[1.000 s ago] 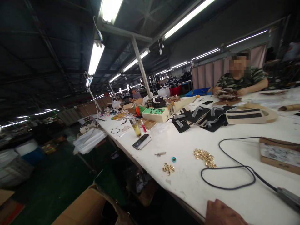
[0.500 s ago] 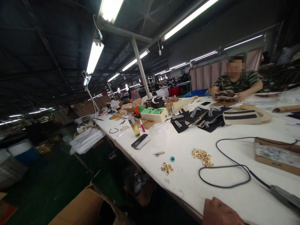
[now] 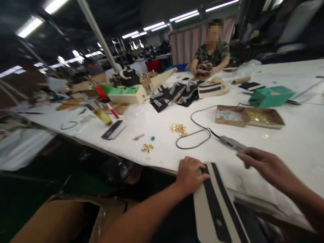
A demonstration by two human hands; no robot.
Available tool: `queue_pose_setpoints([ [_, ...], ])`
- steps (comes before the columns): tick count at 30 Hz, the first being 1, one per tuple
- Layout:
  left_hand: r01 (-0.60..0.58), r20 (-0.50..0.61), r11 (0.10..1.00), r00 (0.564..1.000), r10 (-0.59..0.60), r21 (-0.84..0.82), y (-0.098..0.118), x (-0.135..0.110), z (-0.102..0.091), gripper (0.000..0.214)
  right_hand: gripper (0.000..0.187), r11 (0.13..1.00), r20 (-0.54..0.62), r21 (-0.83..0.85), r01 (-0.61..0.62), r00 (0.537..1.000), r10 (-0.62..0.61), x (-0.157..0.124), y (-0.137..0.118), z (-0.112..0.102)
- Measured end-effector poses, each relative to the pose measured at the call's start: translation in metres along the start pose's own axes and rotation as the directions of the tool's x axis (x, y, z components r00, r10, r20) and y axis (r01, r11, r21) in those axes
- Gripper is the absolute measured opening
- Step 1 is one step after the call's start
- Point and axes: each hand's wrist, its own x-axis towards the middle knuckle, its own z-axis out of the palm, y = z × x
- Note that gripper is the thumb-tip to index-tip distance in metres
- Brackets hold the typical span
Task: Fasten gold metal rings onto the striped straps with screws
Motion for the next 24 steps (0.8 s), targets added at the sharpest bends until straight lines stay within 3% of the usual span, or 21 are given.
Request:
queue_pose_setpoints([
  [3,-0.024,0.031,1.0,0.999,0.023,0.018,-0.001,0.009,-0.004,0.029,0.038,0.991,0.264,0.056,-0.119,0.959,0.1,-0.025,-0.013,0.025],
  [6,-0.044,0.039,0.998,0.998,0.043,0.044,-0.001,0.01,-0.002,0.032,0.033,0.992,0.359,0.082,-0.093,0.931,0.058,-0.022,-0.024,0.055],
  [15,-0.08,0.04,0.996,0.996,0.078,0.051,-0.009,0.009,0.002,0.031,0.018,0.996,0.409,-0.092,0.02,0.912,0.019,-0.015,-0.015,0.08],
  [24,-0.121,0.041,0.991,0.992,0.119,0.059,-0.011,0.009,0.003,0.029,0.015,0.97,0.38,-0.242,-0.032,0.917,0.125,-0.008,-0.018,0.085],
])
